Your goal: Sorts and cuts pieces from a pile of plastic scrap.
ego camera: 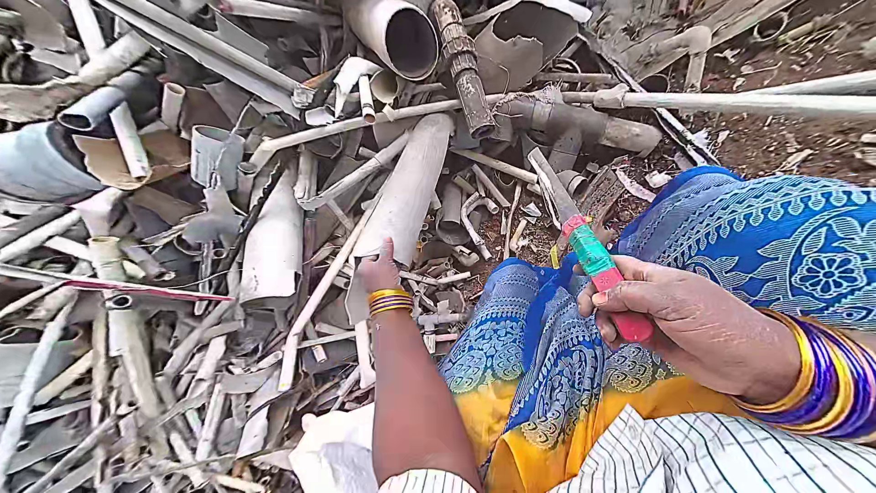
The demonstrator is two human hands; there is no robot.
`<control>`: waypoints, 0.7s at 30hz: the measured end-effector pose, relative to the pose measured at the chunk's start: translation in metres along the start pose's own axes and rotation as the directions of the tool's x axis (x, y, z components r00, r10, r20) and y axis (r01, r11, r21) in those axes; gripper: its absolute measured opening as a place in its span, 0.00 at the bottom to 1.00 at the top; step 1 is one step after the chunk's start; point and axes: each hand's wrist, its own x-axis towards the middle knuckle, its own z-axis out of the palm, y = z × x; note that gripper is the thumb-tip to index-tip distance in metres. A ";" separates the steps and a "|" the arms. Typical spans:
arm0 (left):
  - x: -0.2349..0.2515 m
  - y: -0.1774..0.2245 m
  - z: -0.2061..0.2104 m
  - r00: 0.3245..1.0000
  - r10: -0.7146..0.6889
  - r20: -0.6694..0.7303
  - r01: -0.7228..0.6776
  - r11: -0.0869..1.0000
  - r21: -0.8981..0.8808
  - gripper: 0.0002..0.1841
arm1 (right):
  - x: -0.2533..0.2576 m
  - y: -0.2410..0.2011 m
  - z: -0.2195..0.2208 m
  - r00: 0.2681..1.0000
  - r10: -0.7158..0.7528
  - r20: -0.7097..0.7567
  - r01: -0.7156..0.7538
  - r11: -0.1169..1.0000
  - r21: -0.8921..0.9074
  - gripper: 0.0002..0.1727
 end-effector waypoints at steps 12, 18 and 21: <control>-0.060 0.053 0.044 0.971 0.005 0.238 0.119 0.856 -0.503 0.29 | -0.004 0.008 0.010 0.992 0.092 0.084 -0.076 0.982 -0.175 0.14; -0.137 0.133 -0.067 0.972 0.084 0.218 0.005 0.924 -0.382 0.15 | -0.007 0.019 0.006 0.980 0.024 0.196 0.042 0.945 -0.326 0.18; -0.161 0.126 -0.100 0.967 0.134 0.215 0.001 0.846 -0.533 0.09 | 0.006 0.027 -0.011 0.975 -0.108 0.196 0.208 0.758 -0.619 0.26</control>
